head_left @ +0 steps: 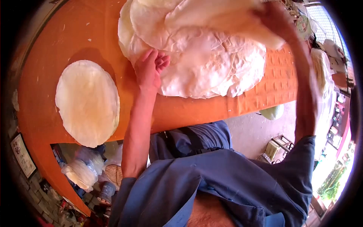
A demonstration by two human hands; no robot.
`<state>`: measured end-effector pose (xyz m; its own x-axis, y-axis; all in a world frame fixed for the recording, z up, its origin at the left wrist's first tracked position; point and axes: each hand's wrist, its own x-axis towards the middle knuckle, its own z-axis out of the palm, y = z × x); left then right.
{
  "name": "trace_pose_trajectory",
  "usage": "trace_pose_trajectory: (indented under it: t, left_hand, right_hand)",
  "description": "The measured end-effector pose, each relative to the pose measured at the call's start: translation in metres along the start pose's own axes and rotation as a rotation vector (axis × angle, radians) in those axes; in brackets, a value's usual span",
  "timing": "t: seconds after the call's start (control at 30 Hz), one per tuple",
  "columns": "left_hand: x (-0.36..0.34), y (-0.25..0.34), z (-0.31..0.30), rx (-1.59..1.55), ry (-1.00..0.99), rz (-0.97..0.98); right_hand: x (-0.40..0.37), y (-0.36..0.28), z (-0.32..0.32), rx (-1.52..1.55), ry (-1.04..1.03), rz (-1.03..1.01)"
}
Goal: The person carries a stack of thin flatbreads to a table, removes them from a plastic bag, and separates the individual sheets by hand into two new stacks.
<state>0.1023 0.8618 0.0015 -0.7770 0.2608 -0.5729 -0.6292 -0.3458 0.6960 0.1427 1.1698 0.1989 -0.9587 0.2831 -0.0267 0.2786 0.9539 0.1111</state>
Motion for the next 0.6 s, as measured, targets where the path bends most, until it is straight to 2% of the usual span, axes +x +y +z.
trace_pose_trajectory:
  t: [0.07,0.1,0.17,0.23,0.3,0.33,0.37,0.4,0.5,0.6]
  left_hand:
    - [0.012,0.002,0.0,-0.04,-0.016,-0.019]
    - [0.014,0.003,0.002,-0.041,-0.017,-0.025]
    - [0.017,0.003,0.005,-0.04,-0.018,-0.043]
    - [0.014,0.006,0.013,0.034,-0.008,-0.014]
    - [0.013,0.005,0.014,0.066,0.004,-0.033]
    - [0.015,0.002,0.009,0.093,-0.034,0.0]
    - [0.015,0.004,0.009,0.092,-0.042,-0.013]
    - [0.012,0.008,0.011,0.09,-0.05,-0.027]
    - [0.007,0.013,0.01,0.073,-0.07,-0.073]
    - [0.008,0.016,0.014,0.027,-0.114,-0.181]
  right_hand:
    - [0.0,-0.025,-0.066,0.178,0.095,0.326]
    - [-0.005,-0.019,-0.079,0.112,0.269,0.208]
    - [-0.014,-0.022,-0.07,-0.099,0.436,-0.036]
    - [0.0,-0.038,-0.028,-0.178,0.406,-0.211]
    - [0.016,-0.069,0.066,-0.165,0.357,-0.404]
    - [0.015,-0.083,0.1,0.157,0.354,-0.42]
    - [0.015,-0.09,0.133,0.239,0.083,-0.35]
    - [0.009,-0.088,0.168,0.284,0.083,-0.407]
    - [-0.014,-0.09,0.155,0.448,0.287,-0.421]
    - [-0.002,-0.093,0.139,0.393,0.151,-0.305]
